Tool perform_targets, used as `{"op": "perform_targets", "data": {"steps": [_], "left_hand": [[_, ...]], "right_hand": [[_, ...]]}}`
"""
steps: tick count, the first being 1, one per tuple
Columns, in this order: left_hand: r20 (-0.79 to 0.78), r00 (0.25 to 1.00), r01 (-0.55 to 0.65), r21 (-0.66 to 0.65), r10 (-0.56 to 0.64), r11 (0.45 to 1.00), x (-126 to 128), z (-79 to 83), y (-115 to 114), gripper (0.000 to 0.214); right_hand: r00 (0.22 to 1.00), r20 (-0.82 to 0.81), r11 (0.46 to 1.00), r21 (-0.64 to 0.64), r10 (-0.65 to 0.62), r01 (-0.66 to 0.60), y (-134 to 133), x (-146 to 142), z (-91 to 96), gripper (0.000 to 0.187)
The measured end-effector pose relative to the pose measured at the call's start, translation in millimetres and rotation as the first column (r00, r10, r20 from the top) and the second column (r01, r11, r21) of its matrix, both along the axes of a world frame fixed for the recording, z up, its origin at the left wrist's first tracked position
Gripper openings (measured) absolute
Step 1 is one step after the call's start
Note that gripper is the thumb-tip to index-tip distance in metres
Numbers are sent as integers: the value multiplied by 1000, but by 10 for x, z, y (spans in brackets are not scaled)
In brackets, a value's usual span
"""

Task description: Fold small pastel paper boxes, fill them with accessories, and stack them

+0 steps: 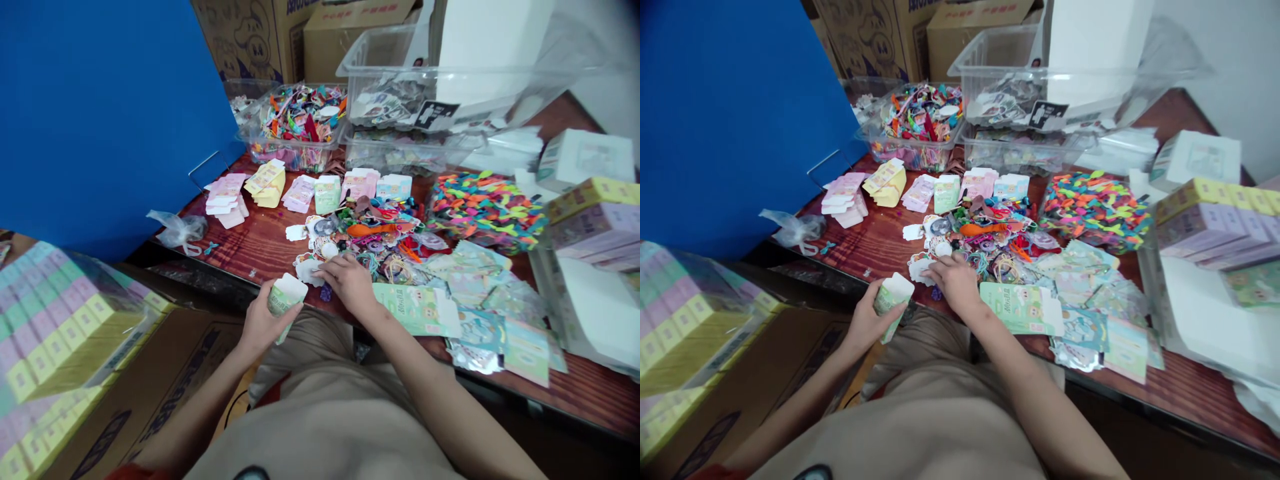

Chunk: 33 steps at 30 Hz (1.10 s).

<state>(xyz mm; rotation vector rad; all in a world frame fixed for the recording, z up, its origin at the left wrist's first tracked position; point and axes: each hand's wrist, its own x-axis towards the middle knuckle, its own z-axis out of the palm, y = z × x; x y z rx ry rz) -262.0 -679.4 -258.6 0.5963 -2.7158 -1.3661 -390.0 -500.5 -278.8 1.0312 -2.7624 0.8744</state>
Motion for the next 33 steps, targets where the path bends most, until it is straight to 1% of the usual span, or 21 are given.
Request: {"op": "perform_targets", "data": {"steps": [2,4,6,8,9,10,11,13,15,18,20,22,24,26,29,31,33], "left_hand": [[50,999,23,-95,-19,995,-3,21,18,63],[120,992,58,-213,-33,975,-7,42,59,70],[184,982,101,-312,-44,945,-13,64,122,72],[210,975,149,-367,-74,918,-23,82,199,67],[213,973,168,-379,-91,910,-28,88,237,64],[211,972,184,-381,-109,906,-32,89,271,63],[206,971,195,-377,-123,906,-36,86,301,62],[199,969,210,-359,-145,910,-39,63,342,63],[174,971,217,-349,-165,912,-38,23,357,64],[83,974,228,-361,-213,904,-31,-47,351,64],[29,970,234,-374,-241,897,-28,-79,342,64],[1,970,227,-377,-244,898,-27,-93,335,65],[-12,972,213,-370,-234,904,-29,-93,329,65],[-20,972,211,-366,-234,906,-31,-88,325,65],[-27,971,213,-367,-239,905,-31,-93,320,64],[-34,971,208,-362,-236,908,-28,-109,319,64],[-49,970,204,-364,-238,909,-22,-136,320,64]], "right_hand": [[998,55,996,-91,-5,10,15,10,4,30],[993,109,969,-233,-53,78,29,29,4,32],[972,220,905,-390,-86,169,43,72,-3,33],[925,379,833,-502,-28,232,56,144,-9,34],[897,442,816,-526,23,238,64,190,-8,33],[875,479,818,-530,70,224,73,237,-4,30],[868,487,830,-521,99,198,83,282,3,28],[882,457,866,-481,115,137,107,352,22,24],[888,446,878,-463,114,120,130,380,35,23],[837,538,860,-469,100,199,147,367,30,33],[784,614,833,-479,93,276,143,353,17,40],[734,670,798,-500,110,337,132,351,11,45],[709,693,778,-514,128,362,124,358,15,46],[716,687,786,-508,122,353,123,364,28,44],[751,653,807,-495,100,323,133,360,47,41],[760,640,809,-503,112,304,139,351,53,42],[751,647,804,-513,131,301,140,342,53,44]]}}
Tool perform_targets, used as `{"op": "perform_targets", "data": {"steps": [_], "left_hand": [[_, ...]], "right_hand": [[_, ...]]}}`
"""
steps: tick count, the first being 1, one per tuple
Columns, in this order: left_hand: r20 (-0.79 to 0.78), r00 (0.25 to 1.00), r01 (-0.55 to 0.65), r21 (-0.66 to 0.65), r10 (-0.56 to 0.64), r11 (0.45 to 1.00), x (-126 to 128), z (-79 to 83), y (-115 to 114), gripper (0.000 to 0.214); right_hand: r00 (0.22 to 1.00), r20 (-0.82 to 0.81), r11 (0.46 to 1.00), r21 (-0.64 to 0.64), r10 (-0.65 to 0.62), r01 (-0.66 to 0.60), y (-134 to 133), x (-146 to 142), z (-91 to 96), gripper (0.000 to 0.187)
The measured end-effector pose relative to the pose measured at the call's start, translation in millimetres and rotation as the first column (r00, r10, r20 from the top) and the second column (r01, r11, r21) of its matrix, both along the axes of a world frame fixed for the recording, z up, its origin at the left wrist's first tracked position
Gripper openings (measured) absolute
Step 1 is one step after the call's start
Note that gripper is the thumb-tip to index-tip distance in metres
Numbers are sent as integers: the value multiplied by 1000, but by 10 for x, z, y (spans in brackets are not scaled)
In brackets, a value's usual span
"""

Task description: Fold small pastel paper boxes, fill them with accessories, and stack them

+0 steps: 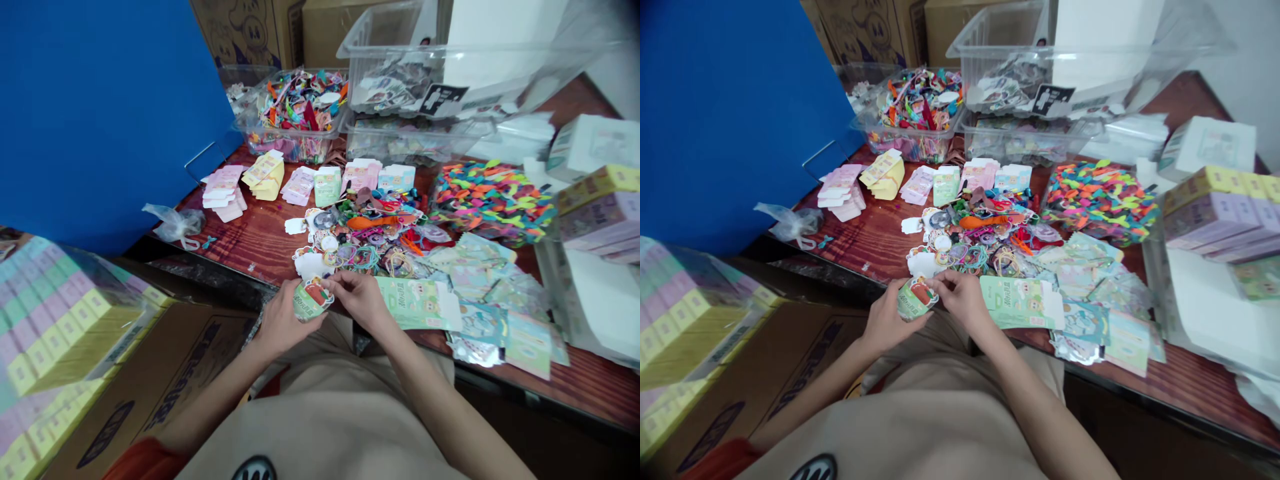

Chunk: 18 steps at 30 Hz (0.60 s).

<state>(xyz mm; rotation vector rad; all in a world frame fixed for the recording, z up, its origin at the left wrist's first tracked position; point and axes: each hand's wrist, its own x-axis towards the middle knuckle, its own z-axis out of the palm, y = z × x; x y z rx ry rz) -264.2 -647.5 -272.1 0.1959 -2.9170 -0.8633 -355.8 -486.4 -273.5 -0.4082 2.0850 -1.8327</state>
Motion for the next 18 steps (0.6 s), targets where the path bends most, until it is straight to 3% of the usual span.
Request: {"op": "perform_targets", "data": {"steps": [6,11,14,18], "left_hand": [[-128,989,60,-60,-68,996,30,-67,10,74],[-124,974,171,-154,-191,973,42,-76,8,51],[-126,976,154,-164,-176,974,40,-94,-1,44],[-176,971,138,-146,-163,980,25,-123,-17,43]], "right_hand": [[994,-33,995,25,-100,101,-16,-20,-11,51],[990,-114,993,85,-77,87,1,-41,-34,50],[987,-159,989,141,-31,54,5,-43,-61,45],[939,-338,971,196,-65,137,-11,-26,-31,34]]}}
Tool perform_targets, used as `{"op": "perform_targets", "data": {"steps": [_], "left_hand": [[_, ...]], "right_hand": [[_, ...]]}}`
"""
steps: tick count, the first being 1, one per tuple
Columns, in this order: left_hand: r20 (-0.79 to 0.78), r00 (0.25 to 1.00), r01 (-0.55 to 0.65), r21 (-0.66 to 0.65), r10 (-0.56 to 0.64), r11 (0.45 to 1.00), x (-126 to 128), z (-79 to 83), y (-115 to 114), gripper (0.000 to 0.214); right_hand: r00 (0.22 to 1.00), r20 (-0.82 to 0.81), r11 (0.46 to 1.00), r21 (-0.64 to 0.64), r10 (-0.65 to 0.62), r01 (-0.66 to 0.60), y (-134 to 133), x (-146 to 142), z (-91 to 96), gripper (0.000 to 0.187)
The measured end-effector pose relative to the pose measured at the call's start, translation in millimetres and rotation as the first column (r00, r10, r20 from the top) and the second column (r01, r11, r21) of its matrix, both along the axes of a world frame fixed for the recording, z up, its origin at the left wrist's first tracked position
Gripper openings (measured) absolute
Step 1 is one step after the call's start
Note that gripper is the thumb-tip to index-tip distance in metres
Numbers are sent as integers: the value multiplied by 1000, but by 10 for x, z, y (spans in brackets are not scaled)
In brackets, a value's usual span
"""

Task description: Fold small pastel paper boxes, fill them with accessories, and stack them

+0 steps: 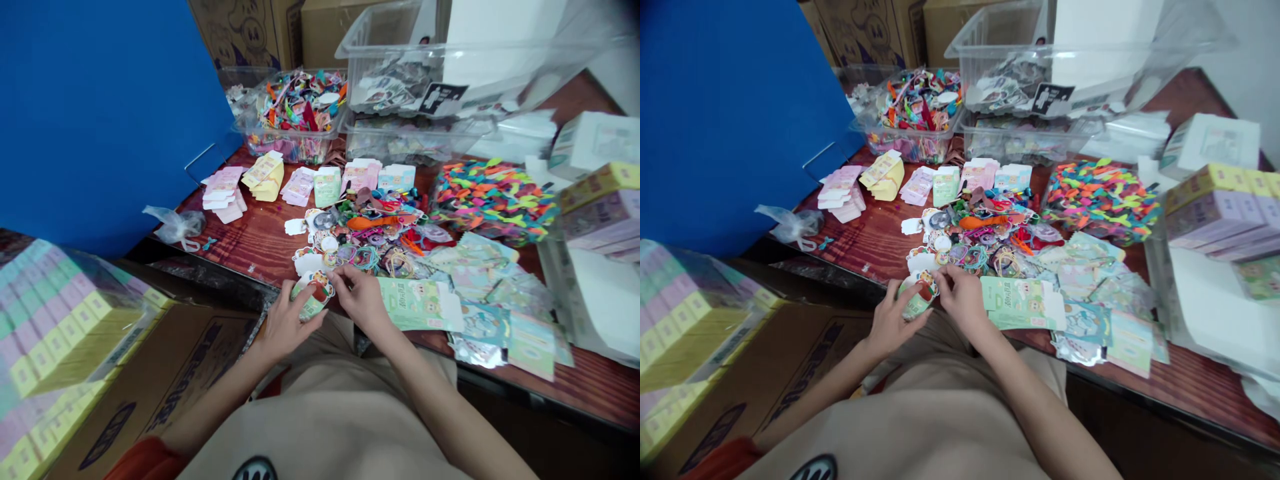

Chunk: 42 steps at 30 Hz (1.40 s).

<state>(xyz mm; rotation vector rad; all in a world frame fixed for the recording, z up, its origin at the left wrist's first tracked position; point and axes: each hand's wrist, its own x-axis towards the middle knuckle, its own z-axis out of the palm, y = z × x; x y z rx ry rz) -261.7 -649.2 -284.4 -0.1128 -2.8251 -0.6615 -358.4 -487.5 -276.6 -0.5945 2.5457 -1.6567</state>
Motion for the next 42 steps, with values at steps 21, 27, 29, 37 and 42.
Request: {"op": "perform_targets", "data": {"steps": [21,27,29,37,42], "left_hand": [[-91,964,-221,244,250,944,-43,-151,118,85],[-12,976,-212,157,216,965,-91,12,119,71],[-38,992,-112,134,118,985,-130,74,166,67],[-12,995,100,43,-99,994,-234,152,498,69],[-13,991,132,57,-131,990,-252,192,584,66]], "right_hand": [[954,-267,959,207,-133,191,149,-311,328,26],[823,-288,771,298,-489,562,1412,-394,250,29],[812,-271,649,493,-518,579,1791,-390,127,33],[901,-401,683,611,-169,400,1867,-457,-195,41],[922,-381,615,712,-67,339,1776,-611,-195,31]]}}
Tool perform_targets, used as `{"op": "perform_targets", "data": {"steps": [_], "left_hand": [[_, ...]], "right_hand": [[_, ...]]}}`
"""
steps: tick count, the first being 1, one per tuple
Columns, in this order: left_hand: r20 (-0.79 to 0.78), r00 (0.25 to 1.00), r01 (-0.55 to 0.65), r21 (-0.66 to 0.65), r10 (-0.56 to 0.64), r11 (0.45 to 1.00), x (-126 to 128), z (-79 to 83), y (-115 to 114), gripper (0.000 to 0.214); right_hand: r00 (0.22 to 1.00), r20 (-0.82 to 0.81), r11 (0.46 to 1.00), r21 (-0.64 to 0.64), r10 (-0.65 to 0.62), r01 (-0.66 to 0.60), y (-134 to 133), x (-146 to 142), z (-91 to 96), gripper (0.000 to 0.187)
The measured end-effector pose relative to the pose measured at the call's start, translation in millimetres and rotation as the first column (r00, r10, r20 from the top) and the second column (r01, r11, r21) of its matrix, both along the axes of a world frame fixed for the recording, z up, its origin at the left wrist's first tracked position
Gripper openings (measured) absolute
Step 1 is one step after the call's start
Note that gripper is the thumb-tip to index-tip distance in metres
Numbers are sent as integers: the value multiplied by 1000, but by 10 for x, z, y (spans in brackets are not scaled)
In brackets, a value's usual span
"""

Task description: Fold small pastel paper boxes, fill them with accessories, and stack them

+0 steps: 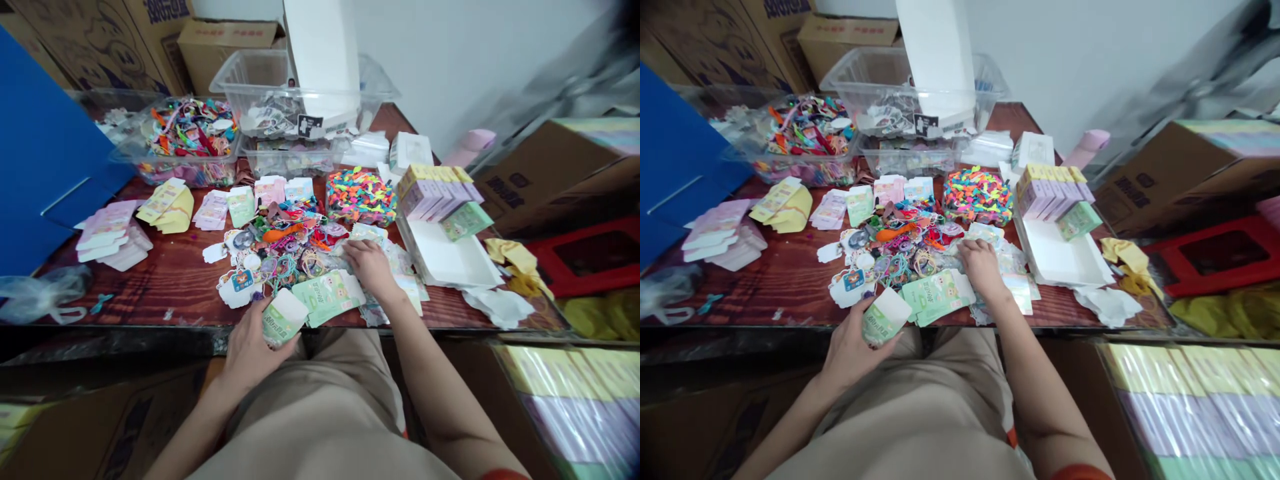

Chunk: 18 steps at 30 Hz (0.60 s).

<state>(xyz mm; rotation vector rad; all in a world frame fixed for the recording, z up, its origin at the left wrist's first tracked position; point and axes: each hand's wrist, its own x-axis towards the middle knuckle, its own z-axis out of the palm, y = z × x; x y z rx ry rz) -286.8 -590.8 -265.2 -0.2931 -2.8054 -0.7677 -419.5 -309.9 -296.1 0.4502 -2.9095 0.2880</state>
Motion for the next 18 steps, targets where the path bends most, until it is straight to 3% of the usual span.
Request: {"op": "perform_targets", "data": {"steps": [5,9,12,18], "left_hand": [[-89,991,102,-10,-102,995,-32,-27,25,68],[-44,989,142,-33,-144,989,-23,-63,83,69],[-13,988,153,-44,-154,987,-15,-73,120,69],[-15,992,125,-36,-126,992,-29,-73,113,71]], "right_hand": [[991,-34,984,123,133,-128,143,10,131,30],[985,-68,986,63,160,-155,156,25,122,27],[988,-53,989,-8,146,-147,104,-17,48,39],[980,1,979,52,199,-199,120,-27,83,28]]}}
